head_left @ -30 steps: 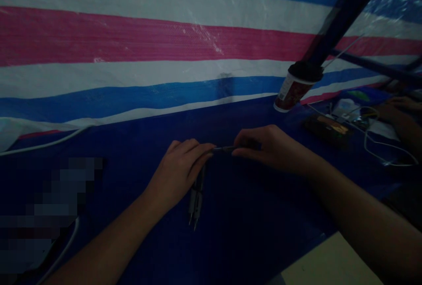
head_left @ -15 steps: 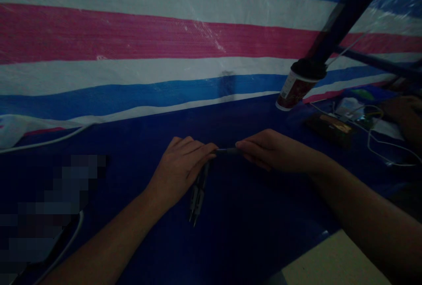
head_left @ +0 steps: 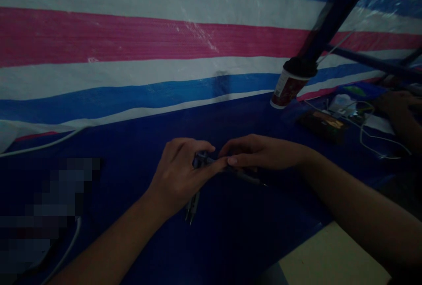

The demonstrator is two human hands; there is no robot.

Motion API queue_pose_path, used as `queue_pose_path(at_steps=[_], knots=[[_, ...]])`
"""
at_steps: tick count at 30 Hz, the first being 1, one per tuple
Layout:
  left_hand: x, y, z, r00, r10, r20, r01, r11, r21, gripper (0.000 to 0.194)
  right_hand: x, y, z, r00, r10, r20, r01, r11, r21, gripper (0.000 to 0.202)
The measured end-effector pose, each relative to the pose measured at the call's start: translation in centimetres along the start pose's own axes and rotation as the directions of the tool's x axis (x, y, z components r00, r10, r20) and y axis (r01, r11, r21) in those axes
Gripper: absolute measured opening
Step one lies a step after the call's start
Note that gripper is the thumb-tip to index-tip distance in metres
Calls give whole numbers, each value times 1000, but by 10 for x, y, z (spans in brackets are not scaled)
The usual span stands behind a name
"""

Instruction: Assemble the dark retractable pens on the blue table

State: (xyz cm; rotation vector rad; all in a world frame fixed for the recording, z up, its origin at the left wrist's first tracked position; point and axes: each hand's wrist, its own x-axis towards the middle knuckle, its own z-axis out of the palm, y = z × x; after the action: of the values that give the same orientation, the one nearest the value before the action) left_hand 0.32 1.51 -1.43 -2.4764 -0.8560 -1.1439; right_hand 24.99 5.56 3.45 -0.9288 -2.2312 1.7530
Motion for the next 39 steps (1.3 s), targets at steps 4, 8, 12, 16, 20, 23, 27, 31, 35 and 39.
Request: queue_pose_path(at_steps=[4, 8, 12, 16, 20, 23, 27, 31, 35, 39], knots=[[-1, 9, -1, 943, -279, 179, 306, 940, -150, 33, 4, 2, 11, 998, -51, -32, 56, 983, 174, 45], [-2, 15, -2, 921, -273, 277, 328, 929, -173, 34, 8, 4, 19, 993, -87, -81, 105, 964, 243, 37], [-5, 14, -1, 973, -126, 193, 160, 972, -174, 17, 12, 10, 22, 995, -67, -68, 82, 966, 246, 37], [-3, 12, -2, 979, 69, 191, -38, 987, -159, 14, 17, 16, 24, 992, -83, -98, 103, 970, 219, 30], [-1, 13, -7, 977, 41, 208, -1, 982, -189, 19, 19, 17, 24, 988, -115, -105, 136, 965, 224, 28], [-2, 12, -7, 958, -75, 276, 143, 961, -238, 16, 20, 15, 25, 972, -173, -156, 205, 952, 225, 19], [-4, 10, -4, 964, -70, 257, 130, 966, -225, 22, 24, 17, 25, 920, -164, -356, 257, 938, 232, 14], [-2, 11, -3, 982, -168, 81, 175, 981, -80, 25, 29, 22, 20, 856, -109, -505, 295, 905, 306, 24], [-2, 10, -1, 943, -295, 152, 306, 951, -51, 15, 29, 23, 16, 784, -188, -591, 385, 895, 226, 34], [-3, 9, 1, 888, -391, 241, 413, 910, -45, 12, 25, 20, 15, 752, -222, -620, 406, 898, 171, 30]])
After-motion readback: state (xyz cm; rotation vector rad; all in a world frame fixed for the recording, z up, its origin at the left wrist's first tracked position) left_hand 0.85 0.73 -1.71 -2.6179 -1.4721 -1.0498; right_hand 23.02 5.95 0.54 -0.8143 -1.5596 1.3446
